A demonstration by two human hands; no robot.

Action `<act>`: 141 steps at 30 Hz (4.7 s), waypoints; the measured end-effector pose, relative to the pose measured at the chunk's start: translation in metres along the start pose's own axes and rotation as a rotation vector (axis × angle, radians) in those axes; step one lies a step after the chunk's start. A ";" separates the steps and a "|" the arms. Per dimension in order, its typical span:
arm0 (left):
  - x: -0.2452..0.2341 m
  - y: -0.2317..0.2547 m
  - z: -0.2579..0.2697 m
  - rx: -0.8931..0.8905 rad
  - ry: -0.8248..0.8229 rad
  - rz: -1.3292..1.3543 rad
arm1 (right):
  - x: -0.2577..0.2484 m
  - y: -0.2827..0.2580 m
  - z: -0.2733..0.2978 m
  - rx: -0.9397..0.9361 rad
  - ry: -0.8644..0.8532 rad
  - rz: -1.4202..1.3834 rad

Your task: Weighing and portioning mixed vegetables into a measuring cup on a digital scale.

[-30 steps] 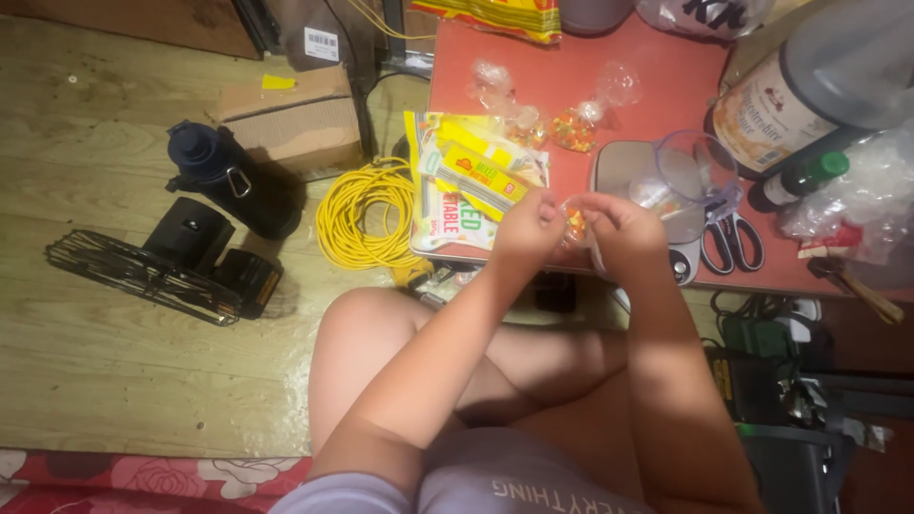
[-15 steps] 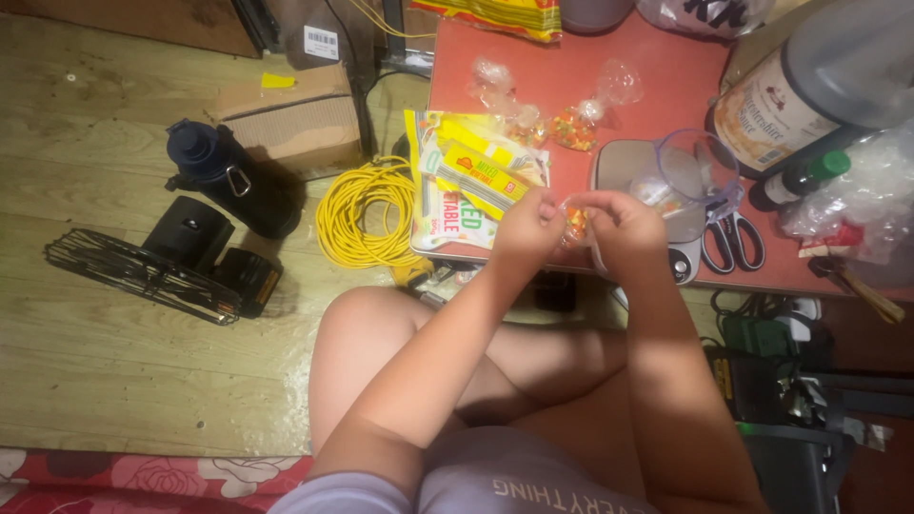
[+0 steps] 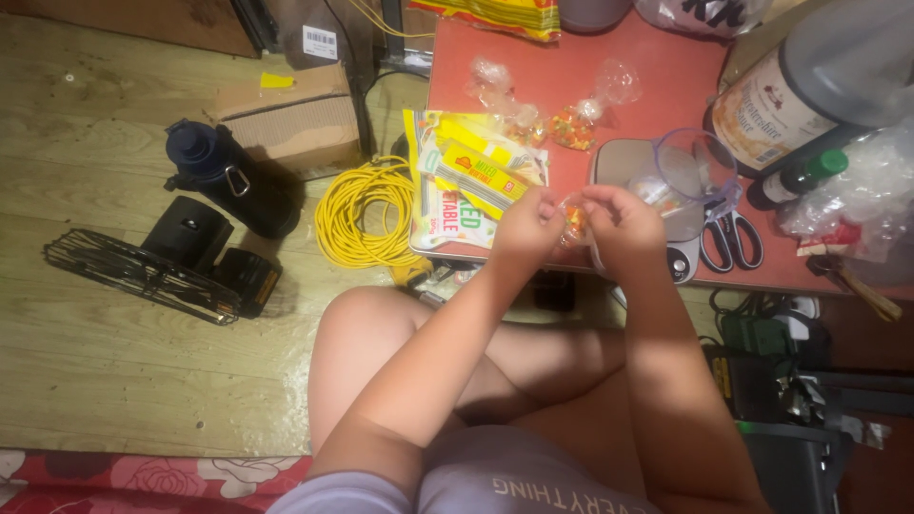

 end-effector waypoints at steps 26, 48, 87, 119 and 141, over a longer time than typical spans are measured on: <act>0.099 0.044 -0.047 0.240 -0.303 -0.520 | -0.107 0.014 -0.131 0.024 -0.231 1.206; 0.112 -0.002 -0.065 0.322 -0.241 -0.602 | -0.081 0.042 -0.143 0.281 -0.922 0.984; 0.110 0.022 -0.057 0.226 -0.265 -0.672 | -0.127 0.015 -0.124 0.356 -0.956 0.230; -0.011 0.019 -0.016 0.238 0.012 -0.386 | -0.120 -0.045 -0.021 0.123 -0.250 -0.682; 0.003 0.007 0.010 -0.020 0.055 -0.179 | -0.003 0.027 -0.012 0.074 -0.142 -0.299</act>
Point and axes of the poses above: each hand's wrist, its own z-axis away from the middle knuckle, its own x-axis out of the palm, y = z × x, the point moved 2 cm from there along -z, towards the middle knuckle, and after that the axes turned 15 degrees about z, right-handed, at the moved point
